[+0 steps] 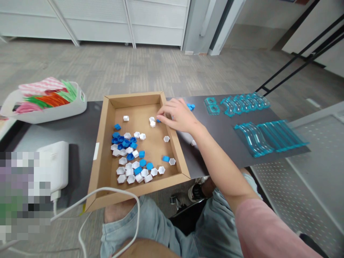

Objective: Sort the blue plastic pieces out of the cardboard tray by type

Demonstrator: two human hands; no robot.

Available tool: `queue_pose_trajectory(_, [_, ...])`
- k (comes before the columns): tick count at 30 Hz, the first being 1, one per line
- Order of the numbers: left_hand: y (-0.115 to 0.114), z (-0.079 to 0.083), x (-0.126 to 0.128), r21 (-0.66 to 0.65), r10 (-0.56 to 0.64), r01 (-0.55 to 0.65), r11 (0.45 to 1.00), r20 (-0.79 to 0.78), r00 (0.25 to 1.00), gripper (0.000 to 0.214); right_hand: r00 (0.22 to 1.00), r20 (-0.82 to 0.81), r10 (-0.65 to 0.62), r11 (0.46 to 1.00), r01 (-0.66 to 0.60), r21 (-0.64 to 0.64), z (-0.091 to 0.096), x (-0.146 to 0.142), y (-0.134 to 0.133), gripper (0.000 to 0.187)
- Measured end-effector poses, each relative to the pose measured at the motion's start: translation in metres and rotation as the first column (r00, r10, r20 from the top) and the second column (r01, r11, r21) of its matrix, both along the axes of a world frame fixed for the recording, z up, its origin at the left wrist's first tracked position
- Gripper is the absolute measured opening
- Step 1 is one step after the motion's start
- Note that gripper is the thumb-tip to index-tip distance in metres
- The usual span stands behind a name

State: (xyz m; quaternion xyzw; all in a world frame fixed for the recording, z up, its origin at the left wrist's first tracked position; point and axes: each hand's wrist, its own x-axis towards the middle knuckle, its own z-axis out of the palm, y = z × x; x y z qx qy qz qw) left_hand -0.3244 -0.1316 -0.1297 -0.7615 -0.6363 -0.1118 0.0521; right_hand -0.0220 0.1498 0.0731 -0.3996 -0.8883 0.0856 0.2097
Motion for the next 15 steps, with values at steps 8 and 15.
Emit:
queue_pose_trajectory(8, [0.0,-0.002,0.0,0.041,-0.007,0.009,0.999,-0.037,0.999,0.062,0.98,0.198,-0.033,0.999,0.027,0.034,-0.001,-0.022,-0.01,0.058])
queue_pose_trajectory(15, [0.003,0.009,0.002,0.005,0.001,-0.001,1.0,-0.079,0.997,0.066,0.974,0.225,-0.03,0.998,0.016,0.065,-0.004,-0.019,-0.01,0.063])
